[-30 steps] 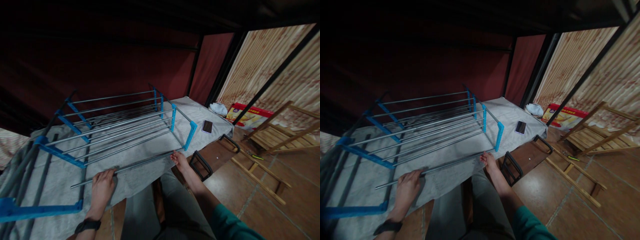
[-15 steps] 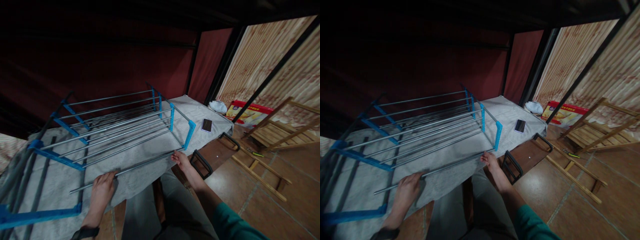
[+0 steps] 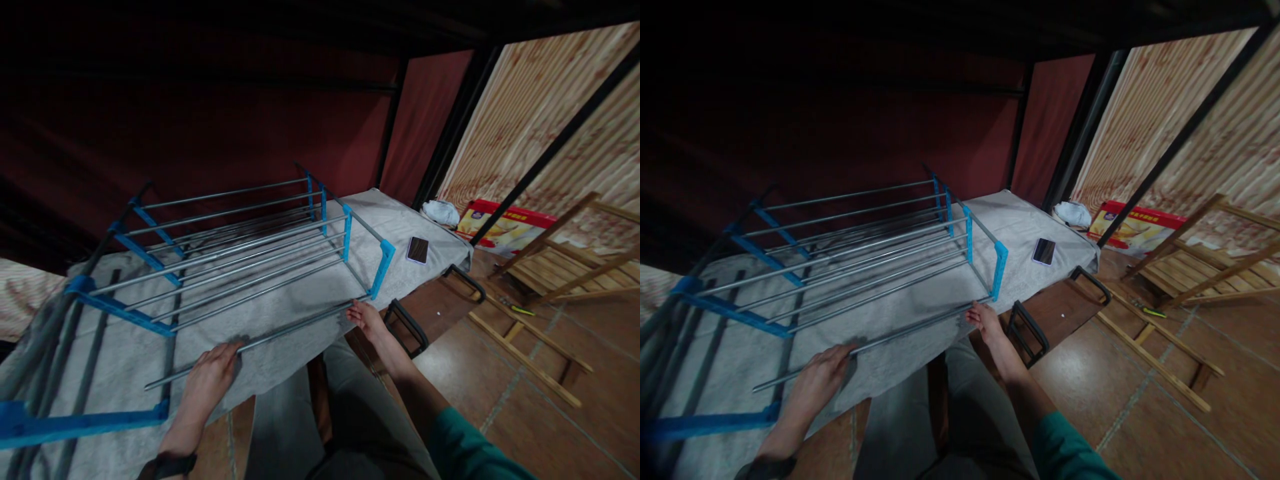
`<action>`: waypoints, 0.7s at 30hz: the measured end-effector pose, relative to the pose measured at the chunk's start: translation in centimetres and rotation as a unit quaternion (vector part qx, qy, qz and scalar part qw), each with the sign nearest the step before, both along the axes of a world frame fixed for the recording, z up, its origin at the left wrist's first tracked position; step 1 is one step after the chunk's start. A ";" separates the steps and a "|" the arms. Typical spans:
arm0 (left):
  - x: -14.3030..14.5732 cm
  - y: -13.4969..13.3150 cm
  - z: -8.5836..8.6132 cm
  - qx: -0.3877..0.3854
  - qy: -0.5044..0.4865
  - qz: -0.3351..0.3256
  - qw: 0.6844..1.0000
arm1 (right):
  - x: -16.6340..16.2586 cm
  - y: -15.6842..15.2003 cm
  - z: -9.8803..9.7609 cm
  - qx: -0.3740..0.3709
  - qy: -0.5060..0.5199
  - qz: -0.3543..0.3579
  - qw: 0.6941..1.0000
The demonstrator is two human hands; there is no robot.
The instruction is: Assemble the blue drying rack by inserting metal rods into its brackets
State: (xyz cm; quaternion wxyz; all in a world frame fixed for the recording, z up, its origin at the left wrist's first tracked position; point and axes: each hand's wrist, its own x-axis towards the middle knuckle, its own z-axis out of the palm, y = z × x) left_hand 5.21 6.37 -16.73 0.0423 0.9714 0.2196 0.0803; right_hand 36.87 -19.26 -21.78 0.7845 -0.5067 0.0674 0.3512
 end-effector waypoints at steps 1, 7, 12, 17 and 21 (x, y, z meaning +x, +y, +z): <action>0.2 -0.1 0.1 -0.005 0.000 -0.002 1.000 | 0.0 0.0 -0.1 0.002 -0.002 0.001 1.000; 1.5 -1.3 0.0 -0.040 -0.015 -0.023 0.999 | 0.1 -0.2 -0.4 0.002 -0.010 0.006 1.000; 3.0 -2.5 -1.0 -0.057 -0.009 -0.055 0.997 | 0.4 -0.8 -0.4 -0.050 -0.063 0.033 0.996; 4.4 -3.6 -0.9 -0.059 -0.007 -0.069 0.996 | 1.2 -2.8 -0.6 -0.188 -0.179 0.008 0.966; 5.2 -4.3 -0.3 -0.065 -0.010 -0.071 0.995 | 2.4 -5.0 -0.9 -0.316 -0.378 -0.079 0.867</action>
